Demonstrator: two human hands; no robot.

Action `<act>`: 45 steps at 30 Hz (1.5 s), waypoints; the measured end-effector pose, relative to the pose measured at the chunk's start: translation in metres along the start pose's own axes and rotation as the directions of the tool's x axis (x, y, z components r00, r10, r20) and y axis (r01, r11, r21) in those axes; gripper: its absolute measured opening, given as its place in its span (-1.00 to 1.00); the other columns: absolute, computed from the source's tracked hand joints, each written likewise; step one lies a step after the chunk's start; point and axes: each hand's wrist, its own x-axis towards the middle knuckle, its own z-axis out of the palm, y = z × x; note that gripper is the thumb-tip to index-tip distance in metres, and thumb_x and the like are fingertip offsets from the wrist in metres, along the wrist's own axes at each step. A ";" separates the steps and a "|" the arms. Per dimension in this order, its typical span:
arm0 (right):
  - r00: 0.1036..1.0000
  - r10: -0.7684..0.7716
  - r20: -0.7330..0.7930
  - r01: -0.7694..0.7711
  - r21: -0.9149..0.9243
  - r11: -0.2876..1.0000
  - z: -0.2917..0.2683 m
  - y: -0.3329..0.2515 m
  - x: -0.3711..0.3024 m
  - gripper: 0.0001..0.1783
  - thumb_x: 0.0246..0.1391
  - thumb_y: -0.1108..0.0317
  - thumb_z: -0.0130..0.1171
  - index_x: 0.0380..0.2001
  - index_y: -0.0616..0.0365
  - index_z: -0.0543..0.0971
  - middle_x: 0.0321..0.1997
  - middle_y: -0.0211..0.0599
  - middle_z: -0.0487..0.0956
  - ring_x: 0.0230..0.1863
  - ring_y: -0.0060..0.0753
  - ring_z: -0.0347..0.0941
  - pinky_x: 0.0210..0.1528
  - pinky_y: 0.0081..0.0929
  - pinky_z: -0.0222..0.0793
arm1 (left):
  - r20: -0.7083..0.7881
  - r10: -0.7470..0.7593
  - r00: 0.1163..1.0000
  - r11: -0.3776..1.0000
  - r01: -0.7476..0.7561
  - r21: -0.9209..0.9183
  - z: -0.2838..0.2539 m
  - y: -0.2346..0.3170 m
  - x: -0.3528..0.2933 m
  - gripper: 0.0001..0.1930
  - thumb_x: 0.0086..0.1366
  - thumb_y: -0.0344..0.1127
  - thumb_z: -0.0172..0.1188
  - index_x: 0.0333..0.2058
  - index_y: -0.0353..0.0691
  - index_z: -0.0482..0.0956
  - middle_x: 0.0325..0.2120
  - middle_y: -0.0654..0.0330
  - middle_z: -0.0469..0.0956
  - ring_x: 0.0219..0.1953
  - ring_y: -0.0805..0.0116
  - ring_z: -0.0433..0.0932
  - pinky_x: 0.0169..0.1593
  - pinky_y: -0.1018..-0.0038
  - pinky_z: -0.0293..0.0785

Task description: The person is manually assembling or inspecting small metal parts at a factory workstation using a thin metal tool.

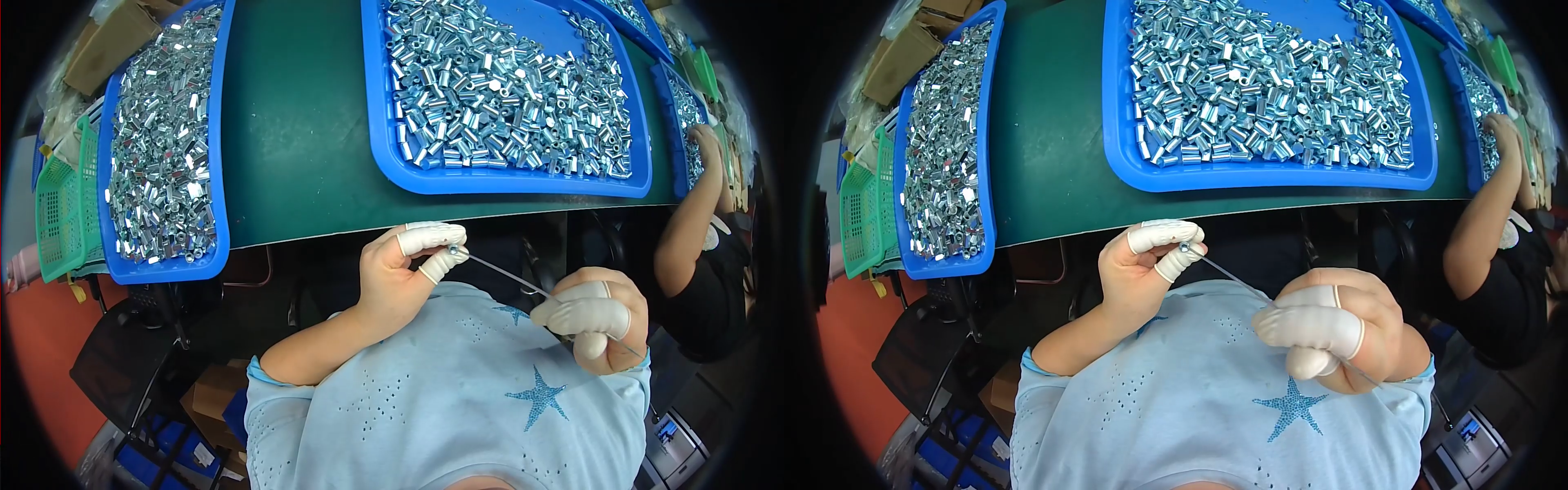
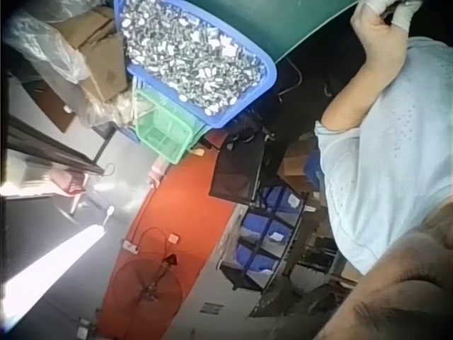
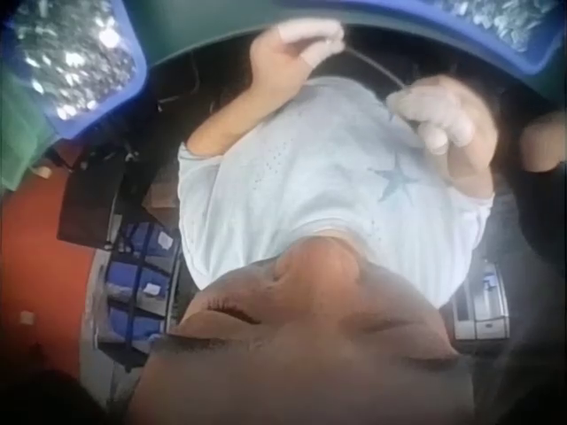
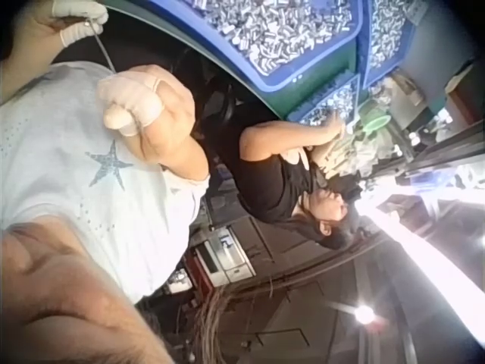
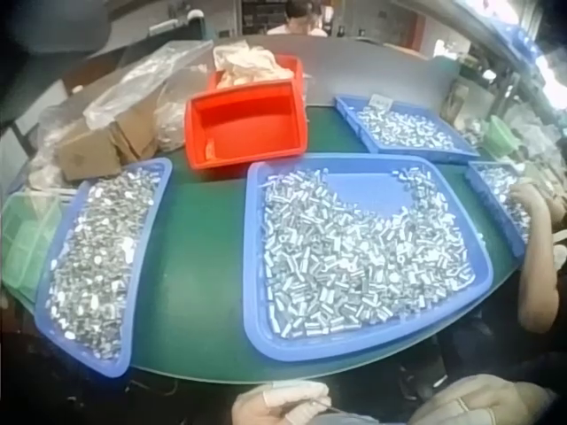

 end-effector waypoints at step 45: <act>0.867 0.322 -0.379 -0.277 0.169 0.946 0.025 0.028 -0.021 -0.87 -0.16 0.63 0.20 -0.47 0.29 0.48 -0.42 -0.15 0.53 -0.43 -0.28 0.52 -0.39 -0.58 0.44 | 0.047 -0.148 0.988 0.988 0.150 -0.046 0.021 -0.005 0.006 -0.79 0.03 -0.64 0.20 -0.30 -0.35 0.52 -0.33 0.08 0.55 -0.31 0.36 0.57 -0.20 0.48 0.54</act>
